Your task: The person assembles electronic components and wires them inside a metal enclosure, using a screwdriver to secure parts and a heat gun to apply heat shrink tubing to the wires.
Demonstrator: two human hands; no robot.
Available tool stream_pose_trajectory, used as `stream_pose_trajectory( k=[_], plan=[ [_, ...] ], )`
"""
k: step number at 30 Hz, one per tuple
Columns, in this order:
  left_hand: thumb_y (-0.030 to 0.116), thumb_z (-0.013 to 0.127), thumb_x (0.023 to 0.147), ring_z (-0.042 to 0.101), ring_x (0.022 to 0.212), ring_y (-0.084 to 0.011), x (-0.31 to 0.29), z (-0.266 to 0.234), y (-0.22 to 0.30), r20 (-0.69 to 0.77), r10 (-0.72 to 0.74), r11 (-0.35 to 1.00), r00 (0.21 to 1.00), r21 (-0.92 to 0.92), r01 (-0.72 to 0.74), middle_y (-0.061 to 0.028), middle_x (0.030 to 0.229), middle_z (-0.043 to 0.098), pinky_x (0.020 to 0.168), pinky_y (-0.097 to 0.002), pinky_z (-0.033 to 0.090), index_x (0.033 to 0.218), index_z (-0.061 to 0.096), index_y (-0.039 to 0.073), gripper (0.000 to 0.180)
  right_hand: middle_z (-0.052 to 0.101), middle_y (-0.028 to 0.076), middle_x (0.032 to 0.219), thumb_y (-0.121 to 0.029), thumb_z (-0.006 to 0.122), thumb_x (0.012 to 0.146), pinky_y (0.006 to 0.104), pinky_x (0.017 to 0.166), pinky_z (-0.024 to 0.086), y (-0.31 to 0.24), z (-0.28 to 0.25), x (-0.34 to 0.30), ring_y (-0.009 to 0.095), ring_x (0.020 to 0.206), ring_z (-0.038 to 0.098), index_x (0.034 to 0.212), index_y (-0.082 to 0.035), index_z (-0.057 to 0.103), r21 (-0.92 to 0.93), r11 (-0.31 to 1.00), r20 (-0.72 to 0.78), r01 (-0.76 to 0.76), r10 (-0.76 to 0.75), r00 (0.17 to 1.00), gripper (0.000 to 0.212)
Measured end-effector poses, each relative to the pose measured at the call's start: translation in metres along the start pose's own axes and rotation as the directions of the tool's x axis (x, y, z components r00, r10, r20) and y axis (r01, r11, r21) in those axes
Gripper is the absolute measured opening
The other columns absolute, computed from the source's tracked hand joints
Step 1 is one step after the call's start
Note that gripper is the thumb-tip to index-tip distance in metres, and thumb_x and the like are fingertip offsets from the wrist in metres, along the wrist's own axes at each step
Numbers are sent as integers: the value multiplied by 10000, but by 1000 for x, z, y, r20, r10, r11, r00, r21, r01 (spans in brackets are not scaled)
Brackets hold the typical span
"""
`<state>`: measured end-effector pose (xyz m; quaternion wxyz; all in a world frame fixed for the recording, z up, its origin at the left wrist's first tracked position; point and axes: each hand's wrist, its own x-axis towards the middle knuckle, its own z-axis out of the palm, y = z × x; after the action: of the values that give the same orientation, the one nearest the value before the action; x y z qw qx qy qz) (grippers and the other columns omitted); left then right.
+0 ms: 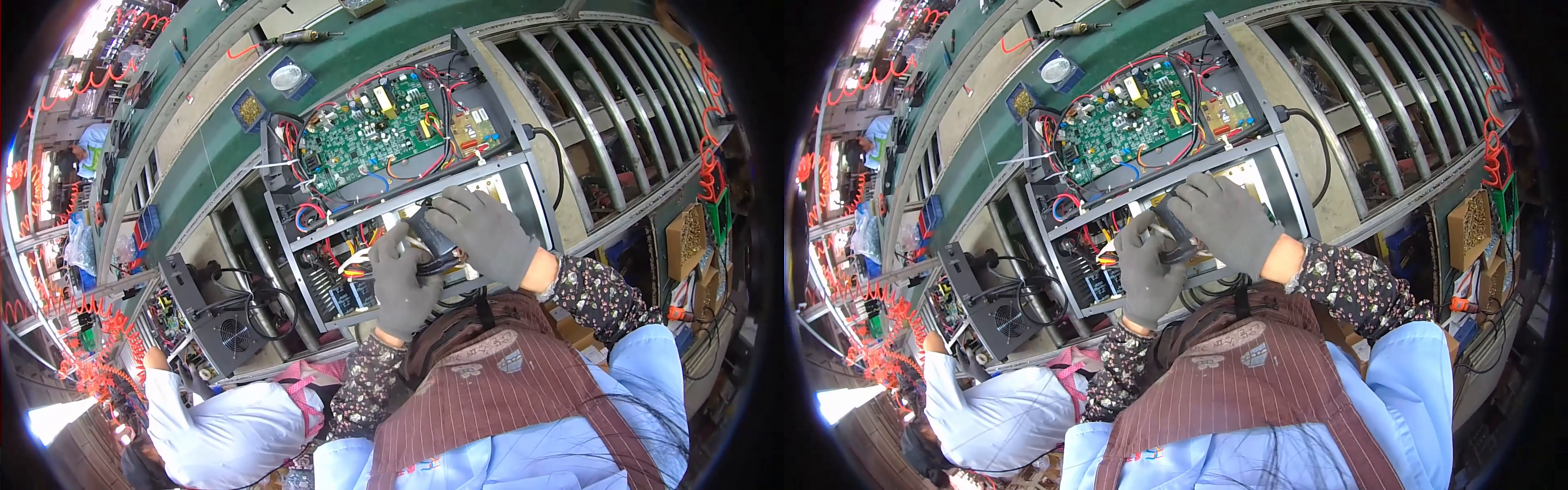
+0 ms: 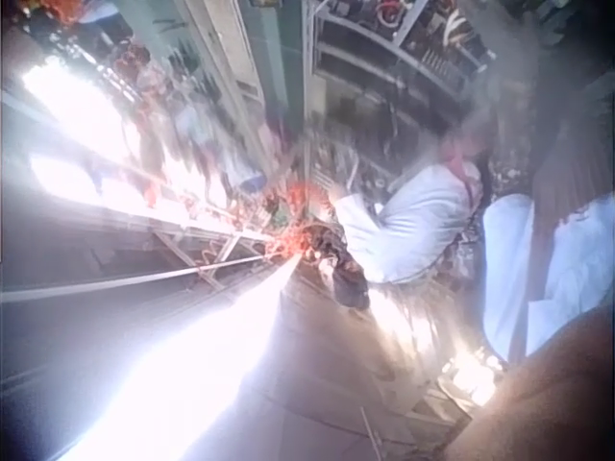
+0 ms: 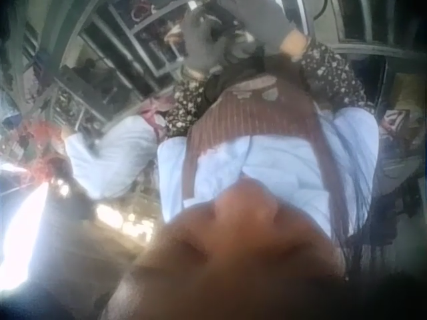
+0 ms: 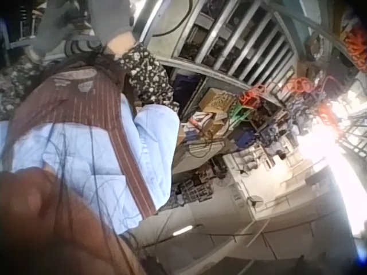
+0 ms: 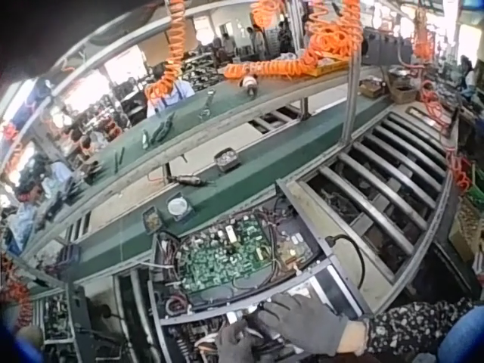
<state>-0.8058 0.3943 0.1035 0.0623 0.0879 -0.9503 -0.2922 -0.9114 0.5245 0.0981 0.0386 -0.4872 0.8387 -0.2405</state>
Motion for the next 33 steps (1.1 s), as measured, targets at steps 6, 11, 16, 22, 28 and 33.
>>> stream_pose_trajectory(
  k=[6,11,16,22,28,33],
  plan=[
    [21,640,512,411,1004,-355,0,6,-8,2,14,999,1000,-48,-14,-168,1117,458,845,-421,352,686,572,30,187,530,73,1065,-111,694,507,353,855,405,10,-6,-1,247,1067,463,1019,-69,500,189,982,68,-10,-2,998,549],
    [49,588,506,377,1067,-382,-11,13,4,-30,62,993,998,103,-59,-171,1217,414,910,-457,292,723,589,24,219,533,76,1058,-103,692,510,350,850,412,10,-1,-4,249,1058,467,992,-67,515,199,980,3,-25,25,1000,515],
    [98,529,526,297,1130,-411,-12,23,19,-61,-63,969,996,236,76,-182,1276,360,945,-533,199,754,600,2,257,532,73,1057,-101,689,508,357,849,410,12,-2,-1,252,1044,470,997,-66,520,171,985,46,8,-16,999,519],
    [146,545,539,259,1165,-418,-10,27,25,-83,-138,975,987,165,151,-170,1310,324,978,-532,139,752,602,-10,270,529,78,1069,-110,694,509,364,872,391,13,-6,-2,253,1056,465,1043,-69,519,172,985,79,10,-24,997,564],
    [200,603,523,291,1165,-366,-10,31,30,-140,-251,956,958,120,268,-89,1309,358,989,-492,157,648,617,26,214,524,77,1098,-114,694,528,360,891,377,13,-8,-2,251,1089,449,1051,-70,523,237,970,126,-49,20,992,552],
    [212,627,512,325,1137,-343,-9,32,31,-192,-266,956,945,70,284,-61,1283,393,987,-474,171,563,597,35,187,518,71,1110,-111,679,551,353,881,382,13,-1,-8,251,1091,447,1048,-76,527,152,988,38,19,-25,999,521]
  ],
)
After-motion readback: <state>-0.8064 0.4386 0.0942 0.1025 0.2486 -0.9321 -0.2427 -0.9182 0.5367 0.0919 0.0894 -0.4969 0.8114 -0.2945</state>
